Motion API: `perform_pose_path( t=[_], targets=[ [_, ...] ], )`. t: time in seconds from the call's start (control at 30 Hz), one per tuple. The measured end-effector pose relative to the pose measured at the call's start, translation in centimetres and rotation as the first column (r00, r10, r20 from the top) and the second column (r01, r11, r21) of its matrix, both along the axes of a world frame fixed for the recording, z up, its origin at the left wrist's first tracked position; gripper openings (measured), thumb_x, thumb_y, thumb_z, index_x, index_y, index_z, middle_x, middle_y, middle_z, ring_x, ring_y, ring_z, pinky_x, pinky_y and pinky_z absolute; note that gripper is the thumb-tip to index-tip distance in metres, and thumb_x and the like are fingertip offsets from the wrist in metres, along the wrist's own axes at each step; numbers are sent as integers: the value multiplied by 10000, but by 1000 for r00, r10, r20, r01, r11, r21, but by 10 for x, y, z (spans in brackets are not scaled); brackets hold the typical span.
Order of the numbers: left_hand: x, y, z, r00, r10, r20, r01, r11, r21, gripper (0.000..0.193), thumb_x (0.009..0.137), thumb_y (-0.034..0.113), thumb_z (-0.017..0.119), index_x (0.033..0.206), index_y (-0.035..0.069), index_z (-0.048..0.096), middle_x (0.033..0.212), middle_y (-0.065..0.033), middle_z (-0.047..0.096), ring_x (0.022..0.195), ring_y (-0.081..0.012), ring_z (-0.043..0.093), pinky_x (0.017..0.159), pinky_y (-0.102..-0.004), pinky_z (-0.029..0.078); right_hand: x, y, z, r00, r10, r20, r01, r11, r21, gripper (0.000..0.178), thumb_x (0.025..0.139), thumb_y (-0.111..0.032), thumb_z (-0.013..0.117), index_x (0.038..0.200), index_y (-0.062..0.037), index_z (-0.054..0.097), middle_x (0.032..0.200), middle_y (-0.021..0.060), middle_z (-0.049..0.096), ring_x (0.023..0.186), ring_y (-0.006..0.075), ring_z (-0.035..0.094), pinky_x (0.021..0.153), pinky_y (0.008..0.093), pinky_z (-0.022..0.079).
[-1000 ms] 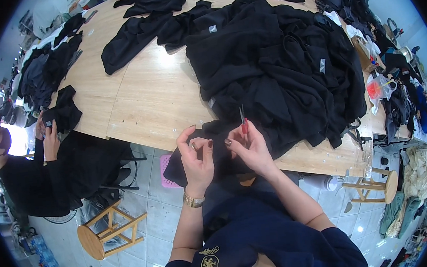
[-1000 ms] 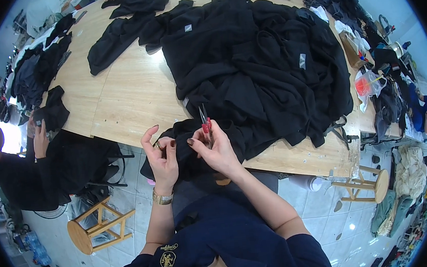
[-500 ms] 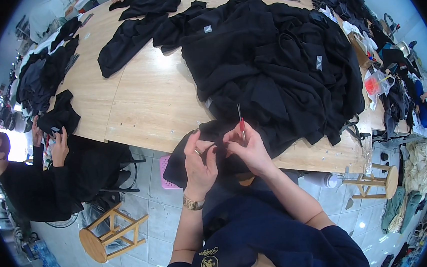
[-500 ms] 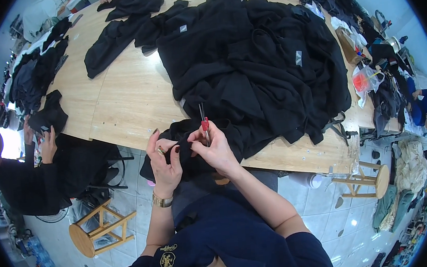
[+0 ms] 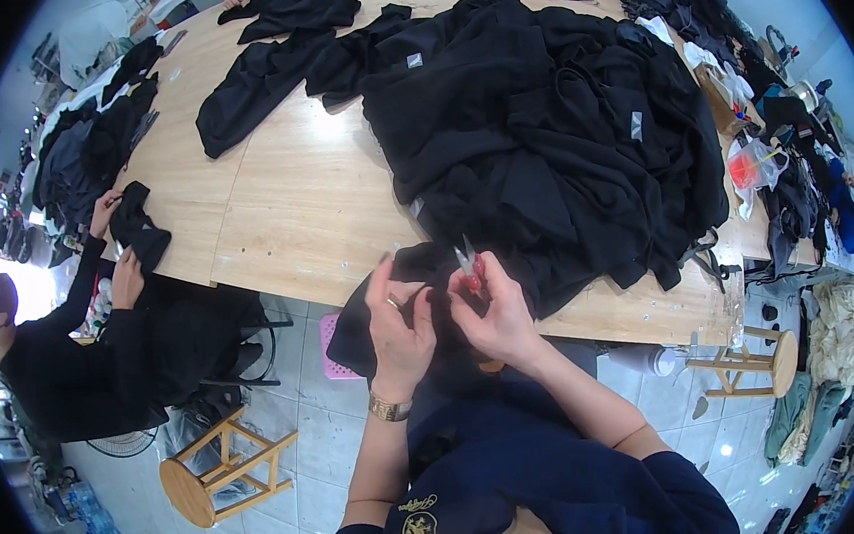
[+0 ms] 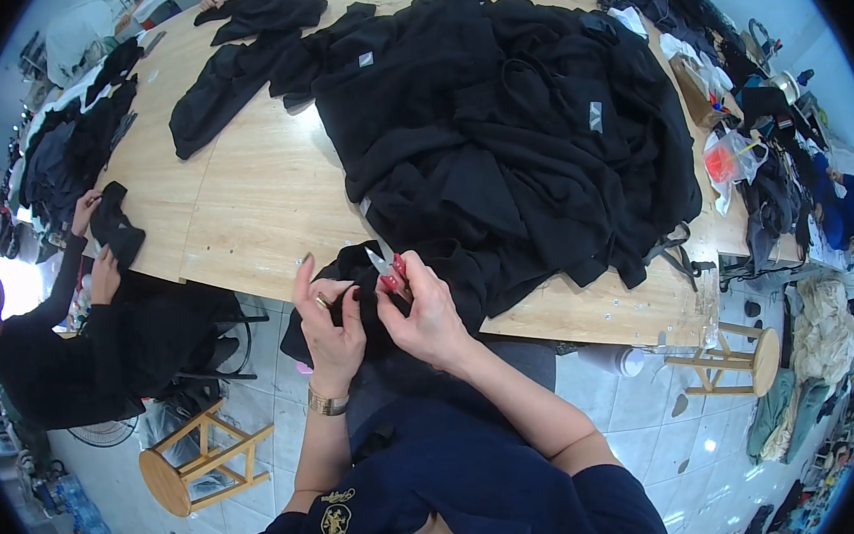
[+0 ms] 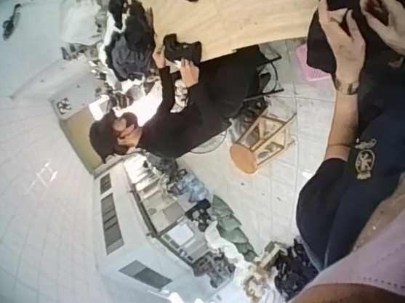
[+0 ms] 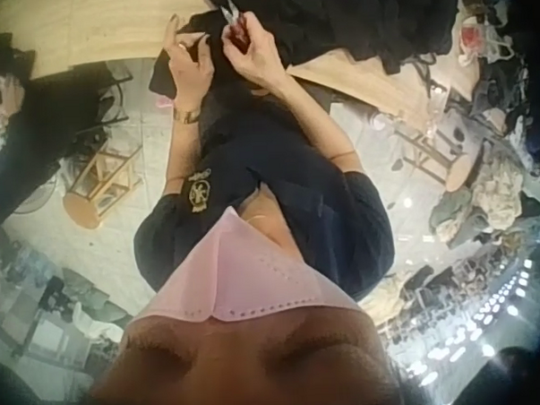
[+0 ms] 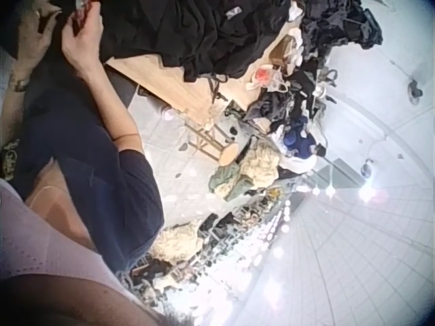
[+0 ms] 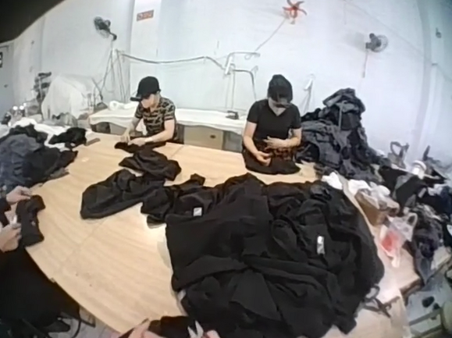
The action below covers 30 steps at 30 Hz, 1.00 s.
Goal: Trimming loose threads and small fabric sections from black garments using thread snips.
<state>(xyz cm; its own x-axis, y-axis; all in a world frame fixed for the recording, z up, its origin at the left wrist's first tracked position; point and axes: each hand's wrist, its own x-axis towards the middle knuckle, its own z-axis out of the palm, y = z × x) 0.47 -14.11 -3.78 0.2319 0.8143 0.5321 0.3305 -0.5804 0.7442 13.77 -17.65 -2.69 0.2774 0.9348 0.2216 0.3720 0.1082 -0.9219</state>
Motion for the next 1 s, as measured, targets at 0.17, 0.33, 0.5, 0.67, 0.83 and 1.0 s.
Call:
perform_pose_path(
  t=[0.17,0.33,0.5,0.67,0.83,1.0],
  targets=[
    [-3,3,3,991,3,137,21,985,-170,555,896,48,541,1350,-16,228,773,-29,563,714,-105,512,747,-232,421,7,0,5,937,79,-341,-90,996,-16,176,778,5,593,874,-28,449,728,16,508,649,67,460,608,207,392],
    [-3,2,3,915,-34,401,189,916,-353,576,925,67,505,1392,58,169,718,28,478,639,-35,381,612,-151,294,9,1,11,988,97,-121,-103,994,-41,251,794,-105,667,875,-36,440,662,1,484,581,72,437,521,243,362],
    [-5,6,8,841,-17,541,297,850,-435,579,921,47,504,1401,83,180,665,49,409,589,-18,298,556,-157,226,23,-3,7,970,234,62,-218,956,-198,318,850,-279,620,717,-22,487,535,142,479,474,294,497,462,327,375],
    [-6,9,11,846,-19,532,299,845,-444,580,916,25,499,1402,86,188,651,53,397,578,-10,282,545,-157,214,31,-9,7,907,315,280,-302,949,-88,347,830,-356,623,724,-45,511,547,122,514,520,307,548,466,353,395],
    [-7,10,13,859,-32,511,294,848,-441,588,909,8,498,1402,88,188,651,53,393,579,-15,283,546,-159,214,32,-8,12,886,281,369,-268,959,-87,376,819,-395,623,681,-63,513,535,94,516,504,294,543,460,350,391],
    [-7,11,13,859,-48,510,308,844,-440,593,907,13,504,1401,90,186,650,53,384,581,-19,283,545,-164,215,33,-7,12,876,286,387,-271,958,-94,329,787,-277,669,646,-32,500,523,106,481,456,275,489,447,335,362]
  ],
)
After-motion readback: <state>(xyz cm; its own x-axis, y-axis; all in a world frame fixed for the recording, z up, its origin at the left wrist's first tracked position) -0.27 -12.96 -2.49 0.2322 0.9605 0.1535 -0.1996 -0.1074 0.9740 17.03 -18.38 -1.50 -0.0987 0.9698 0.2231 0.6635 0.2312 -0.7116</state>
